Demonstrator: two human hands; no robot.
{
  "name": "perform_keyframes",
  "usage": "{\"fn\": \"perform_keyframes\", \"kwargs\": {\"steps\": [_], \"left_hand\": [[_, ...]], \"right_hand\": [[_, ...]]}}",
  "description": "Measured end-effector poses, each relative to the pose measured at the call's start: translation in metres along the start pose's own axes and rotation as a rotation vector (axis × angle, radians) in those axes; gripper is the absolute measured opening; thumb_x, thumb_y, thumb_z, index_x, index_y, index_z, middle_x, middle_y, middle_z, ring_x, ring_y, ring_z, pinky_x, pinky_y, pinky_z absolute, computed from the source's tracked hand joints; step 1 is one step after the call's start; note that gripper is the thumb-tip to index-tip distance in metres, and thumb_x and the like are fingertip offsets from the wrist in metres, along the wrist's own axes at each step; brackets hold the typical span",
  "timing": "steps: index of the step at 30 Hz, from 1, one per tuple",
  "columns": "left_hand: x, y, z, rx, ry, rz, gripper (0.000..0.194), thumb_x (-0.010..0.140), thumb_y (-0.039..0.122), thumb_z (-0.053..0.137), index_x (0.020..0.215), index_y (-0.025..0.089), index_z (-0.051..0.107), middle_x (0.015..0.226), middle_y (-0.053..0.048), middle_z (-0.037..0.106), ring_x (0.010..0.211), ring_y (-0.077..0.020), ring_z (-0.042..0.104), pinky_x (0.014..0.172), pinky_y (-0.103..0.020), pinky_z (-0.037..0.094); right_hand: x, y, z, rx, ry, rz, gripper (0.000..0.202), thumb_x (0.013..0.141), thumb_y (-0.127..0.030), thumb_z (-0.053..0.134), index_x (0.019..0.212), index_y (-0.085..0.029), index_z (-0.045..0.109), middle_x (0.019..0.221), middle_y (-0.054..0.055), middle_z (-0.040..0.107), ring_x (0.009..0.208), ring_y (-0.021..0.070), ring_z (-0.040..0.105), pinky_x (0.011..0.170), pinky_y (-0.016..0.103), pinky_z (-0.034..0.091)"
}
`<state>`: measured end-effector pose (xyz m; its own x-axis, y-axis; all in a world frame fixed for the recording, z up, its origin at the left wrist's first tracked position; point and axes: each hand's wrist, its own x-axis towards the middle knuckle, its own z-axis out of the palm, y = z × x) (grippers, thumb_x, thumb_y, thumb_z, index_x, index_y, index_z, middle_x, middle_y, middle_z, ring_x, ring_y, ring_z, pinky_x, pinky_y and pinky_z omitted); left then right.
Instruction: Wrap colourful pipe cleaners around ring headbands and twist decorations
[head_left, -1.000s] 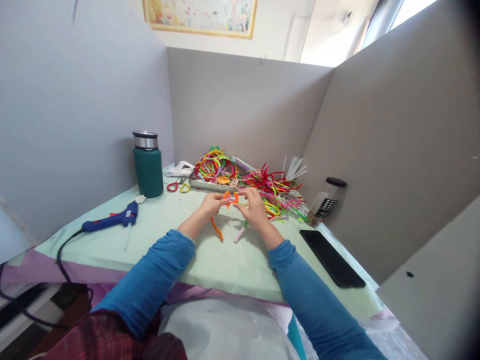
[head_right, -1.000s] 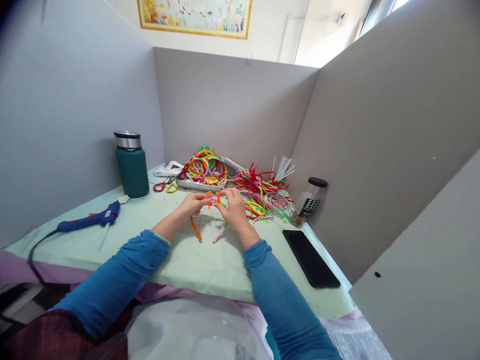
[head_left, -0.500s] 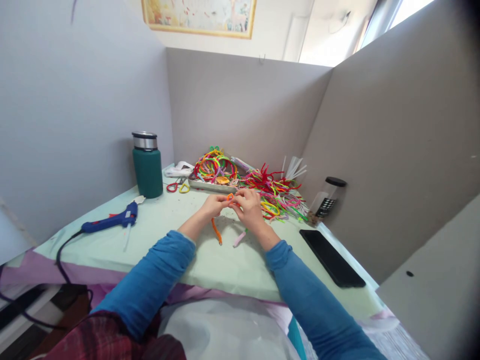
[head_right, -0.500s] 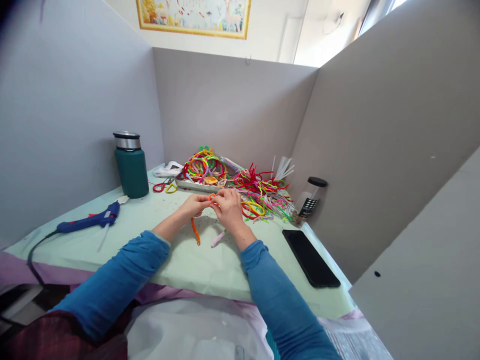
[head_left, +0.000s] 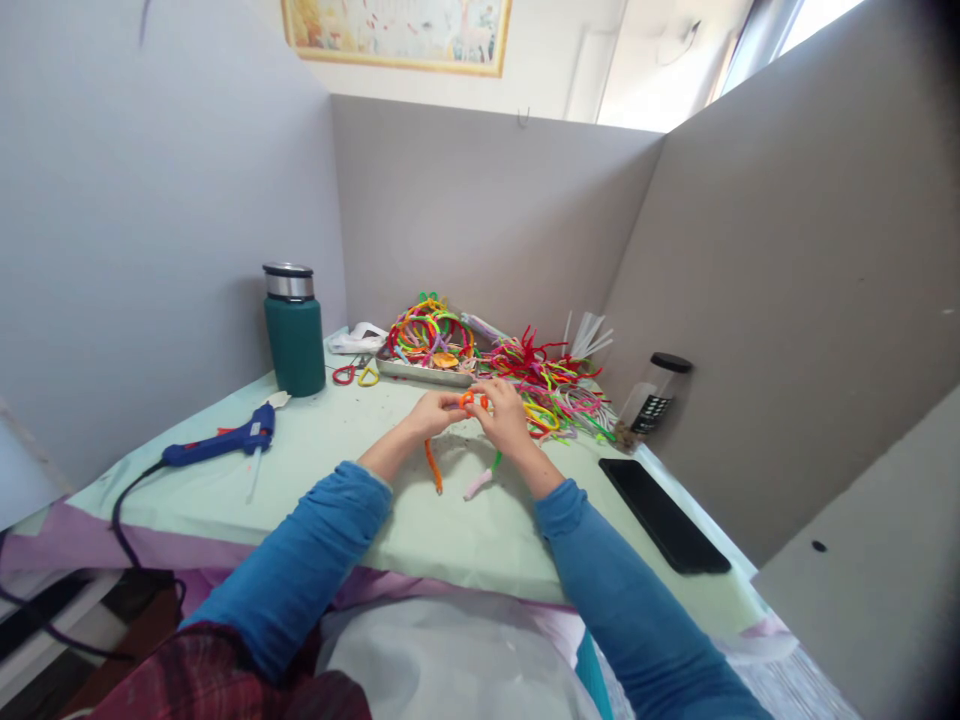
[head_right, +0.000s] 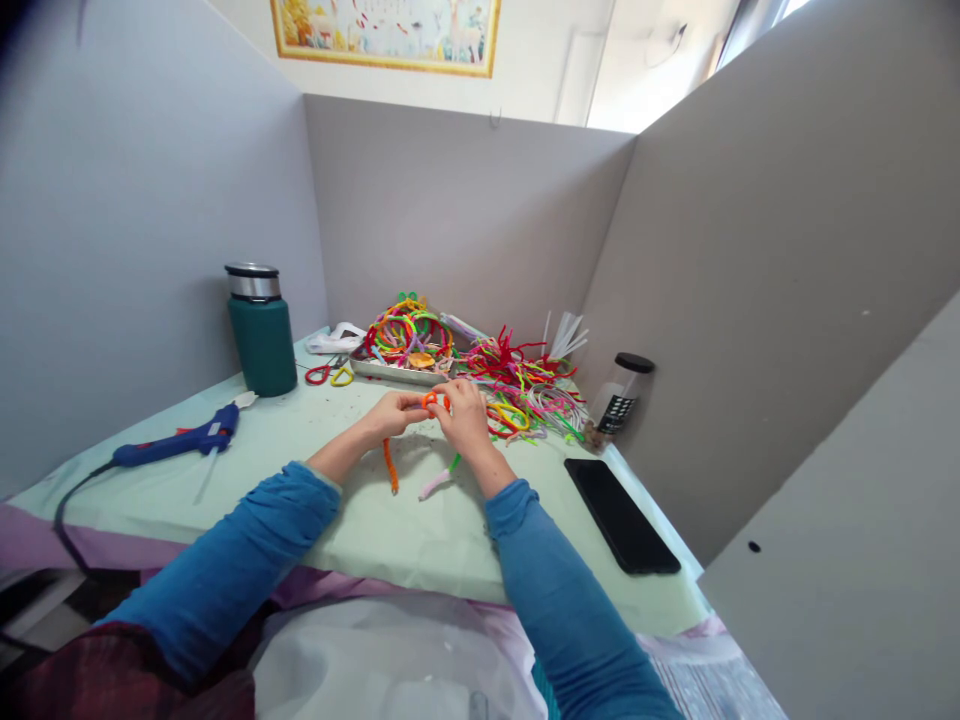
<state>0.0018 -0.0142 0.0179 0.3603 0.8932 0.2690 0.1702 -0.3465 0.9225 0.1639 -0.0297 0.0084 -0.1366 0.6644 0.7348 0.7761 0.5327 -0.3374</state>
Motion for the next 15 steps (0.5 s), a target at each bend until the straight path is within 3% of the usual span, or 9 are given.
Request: {"fn": "perform_keyframes", "kwargs": {"steps": [4, 9, 15], "left_hand": [[0.006, -0.010, -0.001, 0.067, -0.003, 0.057, 0.033, 0.060, 0.038, 0.071, 0.081, 0.013, 0.074, 0.069, 0.001, 0.066, 0.069, -0.0147, 0.055, 0.065, -0.023, 0.041], [0.012, -0.021, -0.001, 0.091, 0.023, 0.031, 0.032, 0.063, 0.040, 0.068, 0.077, 0.013, 0.073, 0.069, -0.001, 0.067, 0.070, -0.0159, 0.057, 0.066, -0.024, 0.042], [0.009, -0.009, 0.002, -0.010, 0.109, -0.042, 0.024, 0.063, 0.029, 0.070, 0.081, 0.013, 0.067, 0.066, -0.004, 0.068, 0.061, -0.0139, 0.058, 0.058, -0.022, 0.041]], "right_hand": [[0.000, 0.003, 0.002, 0.091, -0.012, -0.001, 0.014, 0.085, -0.029, 0.057, 0.090, -0.021, 0.066, 0.093, 0.006, 0.064, 0.094, 0.0229, 0.053, 0.084, 0.036, 0.038], [0.000, 0.002, 0.002, 0.162, -0.017, 0.004, 0.011, 0.085, -0.027, 0.056, 0.085, -0.020, 0.064, 0.087, 0.004, 0.066, 0.088, 0.0205, 0.055, 0.080, 0.033, 0.040], [-0.001, -0.001, 0.001, 0.228, -0.021, -0.031, 0.013, 0.085, -0.027, 0.054, 0.092, -0.020, 0.062, 0.092, 0.005, 0.066, 0.088, 0.0195, 0.057, 0.081, 0.033, 0.042]]}}
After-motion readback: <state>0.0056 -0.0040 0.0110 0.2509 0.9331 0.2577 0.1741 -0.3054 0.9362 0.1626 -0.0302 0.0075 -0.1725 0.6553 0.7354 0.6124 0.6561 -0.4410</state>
